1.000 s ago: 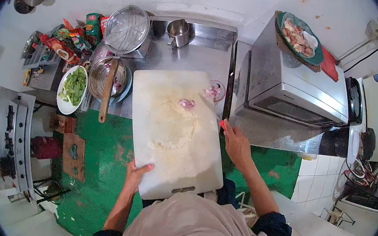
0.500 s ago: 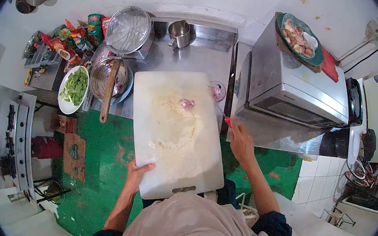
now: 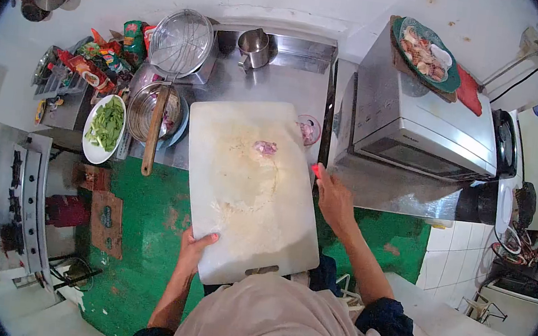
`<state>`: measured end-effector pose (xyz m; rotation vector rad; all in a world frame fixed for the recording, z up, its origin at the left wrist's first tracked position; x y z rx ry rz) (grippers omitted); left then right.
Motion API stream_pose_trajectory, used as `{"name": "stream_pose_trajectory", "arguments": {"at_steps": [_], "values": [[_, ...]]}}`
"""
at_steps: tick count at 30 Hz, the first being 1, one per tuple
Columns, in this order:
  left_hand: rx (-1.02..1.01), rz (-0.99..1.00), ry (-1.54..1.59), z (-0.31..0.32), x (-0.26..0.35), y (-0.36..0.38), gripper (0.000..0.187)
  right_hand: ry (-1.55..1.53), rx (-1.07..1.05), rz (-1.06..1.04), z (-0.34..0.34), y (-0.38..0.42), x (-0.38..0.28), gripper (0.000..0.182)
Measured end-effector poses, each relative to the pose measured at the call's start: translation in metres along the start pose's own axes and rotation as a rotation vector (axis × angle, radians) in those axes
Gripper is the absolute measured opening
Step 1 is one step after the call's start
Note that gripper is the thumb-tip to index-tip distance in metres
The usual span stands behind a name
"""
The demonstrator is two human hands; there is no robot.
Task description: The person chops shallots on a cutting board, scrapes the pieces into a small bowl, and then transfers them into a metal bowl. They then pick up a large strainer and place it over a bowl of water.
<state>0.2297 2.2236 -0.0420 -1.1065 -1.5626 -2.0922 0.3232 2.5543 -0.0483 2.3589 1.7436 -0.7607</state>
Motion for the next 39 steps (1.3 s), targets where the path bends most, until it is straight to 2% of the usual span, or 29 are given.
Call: {"name": "stream_pose_trajectory", "arguments": {"at_steps": [3, 6, 9, 15, 18, 21, 24, 30, 33, 39], "values": [[0.005, 0.026, -0.014, 0.003, 0.004, 0.002, 0.046, 0.005, -0.137, 0.070, 0.002, -0.008, -0.009, 0.037], [0.010, 0.021, -0.029, 0.003, 0.004, 0.003, 0.045, 0.033, -0.062, 0.036, 0.006, -0.015, -0.001, 0.036], [0.026, 0.017, -0.048, -0.001, 0.000, 0.002, 0.044, 0.081, -0.060, 0.113, 0.006, -0.016, 0.010, 0.036], [0.019, 0.010, -0.011, -0.003, -0.004, 0.001, 0.043, 0.066, -0.041, 0.103, -0.001, -0.011, 0.006, 0.038], [0.015, 0.010, 0.002, -0.001, -0.001, 0.003, 0.043, 0.073, -0.115, 0.077, 0.000, -0.008, -0.003, 0.037], [0.029, 0.014, -0.009, 0.001, 0.002, 0.005, 0.041, 0.061, -0.023, 0.079, 0.006, -0.007, 0.011, 0.037], [0.051, 0.011, -0.029, -0.001, 0.000, 0.003, 0.040, 0.079, -0.057, 0.140, 0.000, -0.001, 0.016, 0.037], [0.041, 0.020, 0.028, 0.003, -0.001, 0.002, 0.039, -0.070, -0.083, -0.105, -0.024, 0.028, -0.018, 0.039], [0.023, 0.010, 0.034, 0.004, -0.002, -0.001, 0.040, -0.081, -0.181, -0.119, -0.022, 0.036, -0.038, 0.039], [0.033, 0.038, 0.032, 0.012, 0.000, -0.001, 0.042, -0.035, -0.195, -0.093, -0.015, 0.027, -0.050, 0.040]]}}
Point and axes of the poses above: each hand's wrist, its own y-axis away from the middle knuckle, its own z-axis out of the palm, x = y × z, the point moved 3 cm from there along -y, towards the middle knuckle, and after that the axes turned 8 degrees about -z, right-handed, at the moved point
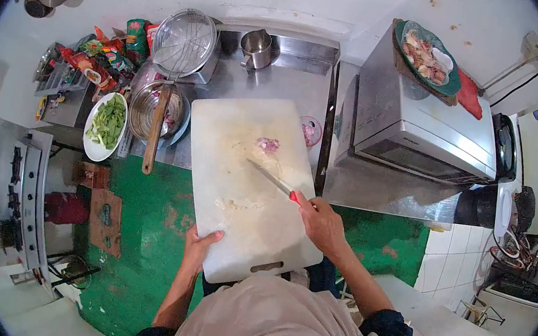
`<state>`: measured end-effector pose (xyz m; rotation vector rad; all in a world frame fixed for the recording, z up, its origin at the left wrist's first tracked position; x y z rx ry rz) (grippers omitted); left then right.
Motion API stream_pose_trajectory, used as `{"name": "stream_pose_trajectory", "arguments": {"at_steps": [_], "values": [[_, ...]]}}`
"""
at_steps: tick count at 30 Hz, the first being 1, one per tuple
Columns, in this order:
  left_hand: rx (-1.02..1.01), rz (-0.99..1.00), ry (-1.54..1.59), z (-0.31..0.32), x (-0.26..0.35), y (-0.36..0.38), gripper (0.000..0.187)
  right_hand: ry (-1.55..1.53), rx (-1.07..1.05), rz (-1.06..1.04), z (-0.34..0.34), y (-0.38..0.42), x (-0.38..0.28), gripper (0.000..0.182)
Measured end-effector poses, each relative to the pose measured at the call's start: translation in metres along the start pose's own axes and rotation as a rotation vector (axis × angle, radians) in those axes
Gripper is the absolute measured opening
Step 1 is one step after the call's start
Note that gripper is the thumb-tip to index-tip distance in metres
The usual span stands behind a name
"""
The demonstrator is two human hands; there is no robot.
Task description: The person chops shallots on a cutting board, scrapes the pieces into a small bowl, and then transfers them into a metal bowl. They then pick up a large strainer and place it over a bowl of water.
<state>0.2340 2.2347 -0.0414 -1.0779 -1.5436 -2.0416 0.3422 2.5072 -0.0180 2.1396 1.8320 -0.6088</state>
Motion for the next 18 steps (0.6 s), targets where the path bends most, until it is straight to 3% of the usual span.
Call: {"name": "stream_pose_trajectory", "arguments": {"at_steps": [4, 10, 18], "values": [[-0.018, 0.007, 0.014, 0.003, 0.001, 0.003, 0.044, 0.032, 0.058, 0.026, 0.000, -0.002, 0.010, 0.041], [-0.029, -0.007, 0.025, -0.001, -0.006, 0.000, 0.044, -0.086, 0.001, -0.179, -0.006, 0.016, -0.004, 0.047], [-0.025, 0.011, 0.015, 0.003, 0.002, 0.003, 0.045, -0.013, 0.079, -0.061, 0.000, 0.007, 0.013, 0.047]]}}
Point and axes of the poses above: each hand's wrist, its own y-axis away from the middle knuckle, its own z-axis out of the palm, x = y × z, the point moved 3 cm from there along -y, towards the middle knuckle, and after that the axes turned 8 degrees about -z, right-handed, at the moved point
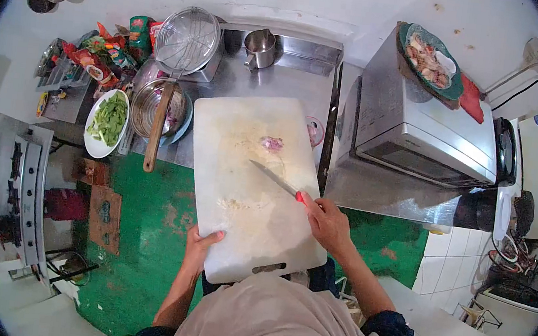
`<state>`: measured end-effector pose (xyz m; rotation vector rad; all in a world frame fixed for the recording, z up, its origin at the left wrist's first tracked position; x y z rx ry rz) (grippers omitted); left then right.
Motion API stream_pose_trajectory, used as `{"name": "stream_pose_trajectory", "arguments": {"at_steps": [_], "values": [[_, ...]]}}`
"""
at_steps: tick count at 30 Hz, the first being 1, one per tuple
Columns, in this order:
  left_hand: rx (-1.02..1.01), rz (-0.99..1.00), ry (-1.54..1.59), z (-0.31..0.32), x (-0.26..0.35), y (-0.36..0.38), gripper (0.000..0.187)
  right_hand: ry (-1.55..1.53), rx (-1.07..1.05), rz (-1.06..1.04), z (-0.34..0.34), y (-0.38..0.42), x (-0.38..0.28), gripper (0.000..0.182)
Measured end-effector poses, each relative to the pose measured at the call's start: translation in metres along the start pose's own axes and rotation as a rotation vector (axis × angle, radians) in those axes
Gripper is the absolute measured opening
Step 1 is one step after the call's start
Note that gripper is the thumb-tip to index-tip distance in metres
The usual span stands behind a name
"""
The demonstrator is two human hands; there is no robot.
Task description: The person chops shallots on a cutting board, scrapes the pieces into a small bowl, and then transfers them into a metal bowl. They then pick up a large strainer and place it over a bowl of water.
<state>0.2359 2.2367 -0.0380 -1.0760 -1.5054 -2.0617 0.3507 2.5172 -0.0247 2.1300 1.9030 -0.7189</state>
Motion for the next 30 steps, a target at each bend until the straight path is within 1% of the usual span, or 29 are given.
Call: {"name": "stream_pose_trajectory", "arguments": {"at_steps": [1, 4, 7, 13, 16, 19, 22, 26, 30], "values": [[0.004, -0.004, -0.006, 0.000, 0.000, 0.000, 0.046, 0.011, -0.008, 0.018, 0.002, -0.001, 0.003, 0.047], [0.006, -0.001, -0.009, 0.001, 0.002, 0.001, 0.046, 0.068, 0.064, 0.039, 0.002, -0.007, 0.007, 0.046], [-0.001, -0.003, -0.010, -0.001, -0.001, 0.000, 0.046, 0.082, 0.072, 0.075, 0.004, -0.009, 0.005, 0.046], [0.005, 0.004, -0.022, 0.000, -0.002, 0.000, 0.045, -0.072, 0.018, 0.078, 0.013, -0.017, -0.021, 0.044], [-0.011, -0.002, -0.023, 0.002, -0.003, -0.001, 0.044, -0.081, 0.085, 0.070, 0.018, -0.031, -0.029, 0.043], [0.007, 0.012, -0.029, 0.005, -0.002, 0.000, 0.045, -0.024, 0.036, 0.156, 0.019, -0.042, -0.029, 0.042], [-0.008, 0.017, -0.023, 0.003, -0.003, 0.001, 0.045, -0.036, 0.045, 0.226, 0.018, -0.046, -0.024, 0.040], [-0.012, -0.023, -0.009, 0.003, -0.003, 0.003, 0.045, -0.015, 0.076, 0.218, 0.016, -0.040, -0.014, 0.040], [0.013, 0.012, -0.014, 0.007, 0.001, 0.004, 0.048, -0.002, 0.076, 0.188, 0.010, -0.035, -0.010, 0.042]]}}
Point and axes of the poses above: each hand's wrist, its own y-axis away from the middle knuckle, its own z-axis out of the palm, x = y × z, the point moved 3 cm from there along -y, towards the middle knuckle, and after that the axes turned 8 degrees about -z, right-handed, at the moved point
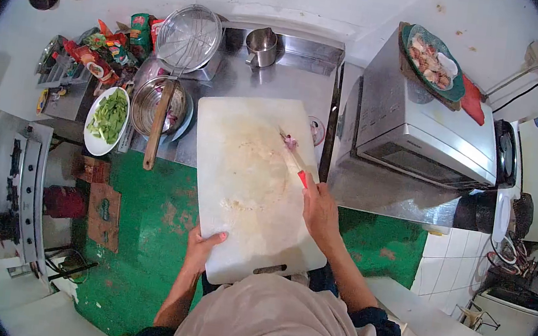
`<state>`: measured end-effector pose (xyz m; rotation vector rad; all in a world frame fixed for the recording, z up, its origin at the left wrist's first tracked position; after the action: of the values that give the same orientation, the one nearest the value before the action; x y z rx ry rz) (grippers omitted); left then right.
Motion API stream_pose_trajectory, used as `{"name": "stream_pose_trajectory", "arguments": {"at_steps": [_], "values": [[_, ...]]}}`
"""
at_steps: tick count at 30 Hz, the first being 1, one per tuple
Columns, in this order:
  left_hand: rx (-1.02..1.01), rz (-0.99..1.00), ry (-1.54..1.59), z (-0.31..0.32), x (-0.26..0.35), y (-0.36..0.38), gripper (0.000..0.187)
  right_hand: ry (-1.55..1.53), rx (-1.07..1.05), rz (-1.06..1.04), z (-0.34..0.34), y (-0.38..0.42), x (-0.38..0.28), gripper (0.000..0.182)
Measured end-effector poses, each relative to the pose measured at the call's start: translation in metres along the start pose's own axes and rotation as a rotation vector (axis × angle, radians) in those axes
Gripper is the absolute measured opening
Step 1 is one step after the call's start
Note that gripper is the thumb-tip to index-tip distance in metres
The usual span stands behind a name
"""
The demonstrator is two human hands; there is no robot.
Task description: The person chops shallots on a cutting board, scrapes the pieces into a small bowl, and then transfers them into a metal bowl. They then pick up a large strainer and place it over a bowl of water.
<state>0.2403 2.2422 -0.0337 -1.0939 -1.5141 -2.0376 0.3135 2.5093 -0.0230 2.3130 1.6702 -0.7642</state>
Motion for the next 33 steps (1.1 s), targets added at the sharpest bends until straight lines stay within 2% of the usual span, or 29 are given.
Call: {"name": "stream_pose_trajectory", "arguments": {"at_steps": [7, 16, 22, 26, 33], "values": [[-0.006, -0.018, 0.009, -0.007, -0.007, -0.004, 0.046, -0.055, -0.131, -0.108, -0.006, 0.021, -0.015, 0.042], [-0.010, -0.008, 0.016, -0.010, -0.007, -0.002, 0.042, 0.043, -0.002, -0.033, -0.003, 0.015, 0.014, 0.043], [-0.011, -0.014, 0.004, -0.007, -0.004, 0.000, 0.042, -0.093, -0.008, -0.042, 0.000, 0.003, -0.014, 0.040], [0.011, -0.017, -0.028, -0.007, -0.003, 0.000, 0.049, -0.044, 0.003, -0.025, 0.004, -0.003, -0.010, 0.039], [-0.014, -0.021, 0.011, -0.006, -0.002, 0.001, 0.048, 0.047, -0.016, 0.028, 0.003, -0.003, 0.012, 0.042]]}}
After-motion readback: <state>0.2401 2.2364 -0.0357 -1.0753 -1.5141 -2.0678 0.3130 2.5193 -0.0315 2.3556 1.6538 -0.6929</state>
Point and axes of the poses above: each hand's wrist, its own y-axis away from the middle knuckle, its own z-axis out of the palm, x = y × z, the point moved 3 cm from there along -y, towards the middle knuckle, and after that the axes turned 8 degrees about -z, right-handed, at the moved point
